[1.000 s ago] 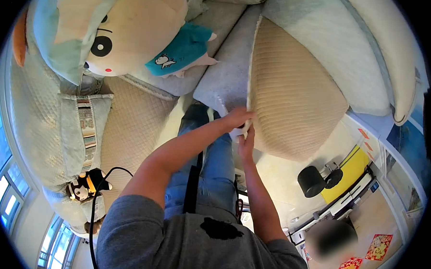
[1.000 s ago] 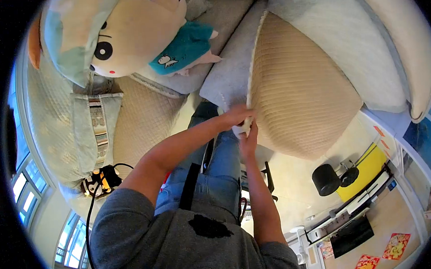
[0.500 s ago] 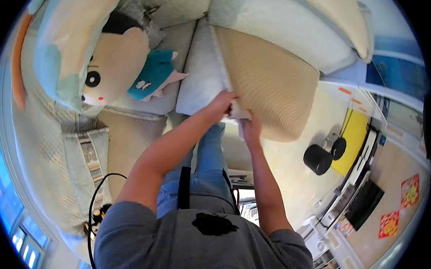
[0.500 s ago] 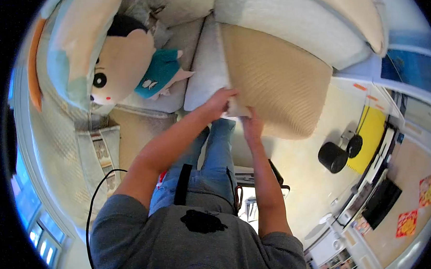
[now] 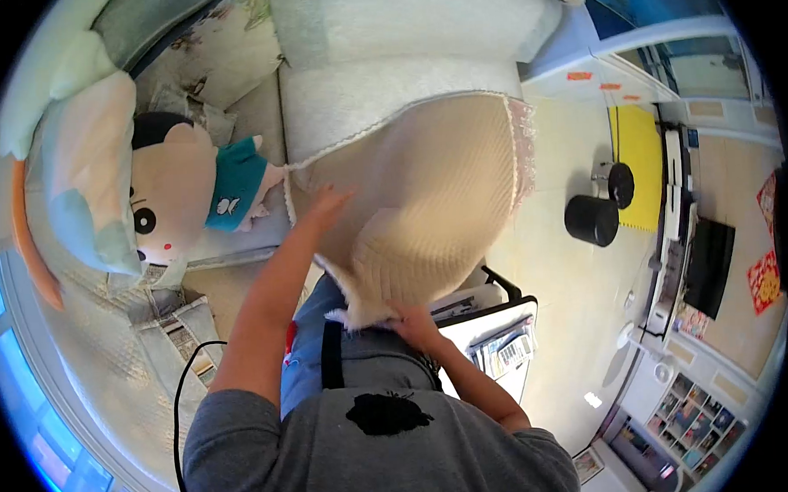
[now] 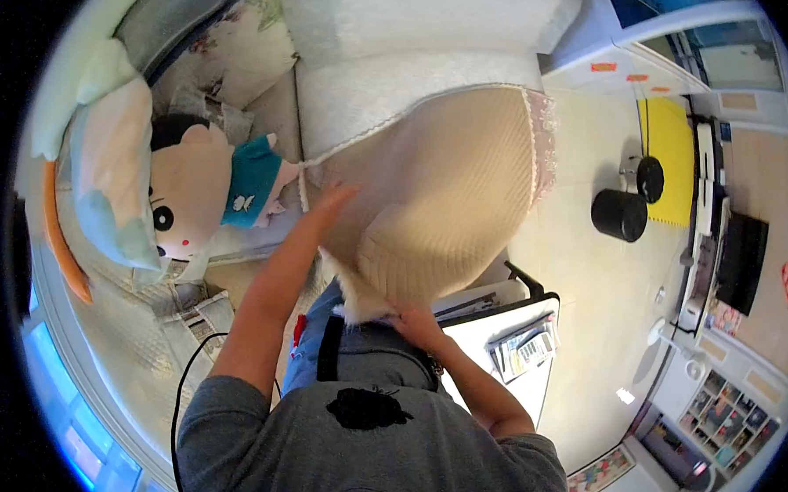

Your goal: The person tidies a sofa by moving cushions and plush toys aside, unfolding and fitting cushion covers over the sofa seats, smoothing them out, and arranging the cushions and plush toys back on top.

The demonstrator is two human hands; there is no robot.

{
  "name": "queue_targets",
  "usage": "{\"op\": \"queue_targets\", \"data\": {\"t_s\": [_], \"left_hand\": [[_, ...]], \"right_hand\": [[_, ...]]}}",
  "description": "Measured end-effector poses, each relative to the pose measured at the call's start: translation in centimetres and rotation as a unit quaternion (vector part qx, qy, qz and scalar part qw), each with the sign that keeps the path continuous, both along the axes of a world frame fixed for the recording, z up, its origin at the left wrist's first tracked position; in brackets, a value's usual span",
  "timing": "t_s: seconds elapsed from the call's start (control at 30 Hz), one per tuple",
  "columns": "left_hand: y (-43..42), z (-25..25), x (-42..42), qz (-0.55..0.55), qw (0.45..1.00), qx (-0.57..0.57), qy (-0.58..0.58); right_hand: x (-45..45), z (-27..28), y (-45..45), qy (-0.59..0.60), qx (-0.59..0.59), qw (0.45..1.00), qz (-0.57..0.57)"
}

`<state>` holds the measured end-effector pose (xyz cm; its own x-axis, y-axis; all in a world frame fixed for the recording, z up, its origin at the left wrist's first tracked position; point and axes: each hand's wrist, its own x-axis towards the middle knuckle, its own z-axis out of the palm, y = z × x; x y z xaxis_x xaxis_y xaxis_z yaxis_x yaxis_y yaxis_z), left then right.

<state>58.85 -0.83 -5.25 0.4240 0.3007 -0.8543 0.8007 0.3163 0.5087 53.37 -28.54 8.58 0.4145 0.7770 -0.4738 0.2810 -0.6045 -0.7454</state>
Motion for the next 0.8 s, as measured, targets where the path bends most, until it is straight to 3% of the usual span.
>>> {"op": "queue_targets", "data": {"t_s": [0.07, 0.13, 0.17, 0.2, 0.23, 0.3, 0.37, 0.4, 0.47, 0.53, 0.6, 0.67, 0.7, 0.8], "left_hand": [[-0.6, 2.3, -1.5, -0.097, 0.991, -0.086, -0.042], [-2.0, 3.1, -3.3, -0.221, 0.957, -0.106, -0.157], [-2.7, 3.3, -4.0, -0.252, 0.93, -0.177, -0.202], [-3.1, 5.1, -4.2, -0.3, 0.909, -0.168, -0.234], [-3.5, 5.6, -4.5, -0.321, 0.894, -0.158, -0.269], [-4.0, 6.3, -3.6, -0.354, 0.871, -0.147, -0.306], [-4.6, 6.9, -2.6, -0.512, 0.78, 0.148, -0.327], [-4.6, 6.3, -2.1, -0.521, 0.774, 0.146, -0.33], [-3.5, 4.1, -0.4, -0.485, 0.823, 0.226, -0.19], [-2.4, 3.8, 1.7, -0.47, 0.831, 0.223, -0.199], [-2.9, 4.8, 3.9, -0.452, 0.839, 0.218, -0.211], [-4.7, 7.7, 6.7, -0.351, 0.843, 0.274, -0.301], [-5.3, 7.9, 8.3, -0.3, 0.838, 0.272, -0.365], [-8.8, 13.8, 14.3, -0.287, 0.788, 0.365, -0.405]], "right_hand": [[2.3, 1.1, 0.5, -0.048, 0.022, 0.99, -0.133], [4.6, 1.3, -0.4, -0.073, 0.081, 0.975, -0.192], [5.4, 1.7, -0.8, -0.037, 0.121, 0.952, -0.278], [6.1, 2.7, -1.0, 0.001, 0.161, 0.918, -0.362], [6.7, 3.2, -1.6, 0.001, 0.162, 0.913, -0.375], [8.2, 4.1, -3.2, 0.115, 0.207, 0.865, -0.443], [8.8, 6.3, -4.8, 0.112, 0.218, 0.865, -0.437], [9.2, 7.6, -5.7, 0.111, 0.223, 0.873, -0.419], [10.3, 10.1, -8.0, -0.012, 0.296, 0.894, -0.338], [10.9, 12.9, -10.6, -0.034, 0.314, 0.868, -0.383], [11.4, 13.9, -13.7, -0.054, 0.242, 0.857, -0.452], [12.2, 14.3, -17.2, 0.032, 0.132, 0.831, -0.539], [12.9, 12.8, -19.1, -0.02, 0.121, 0.826, -0.551], [16.9, 8.3, -22.3, 0.009, 0.279, 0.703, -0.654]]}}
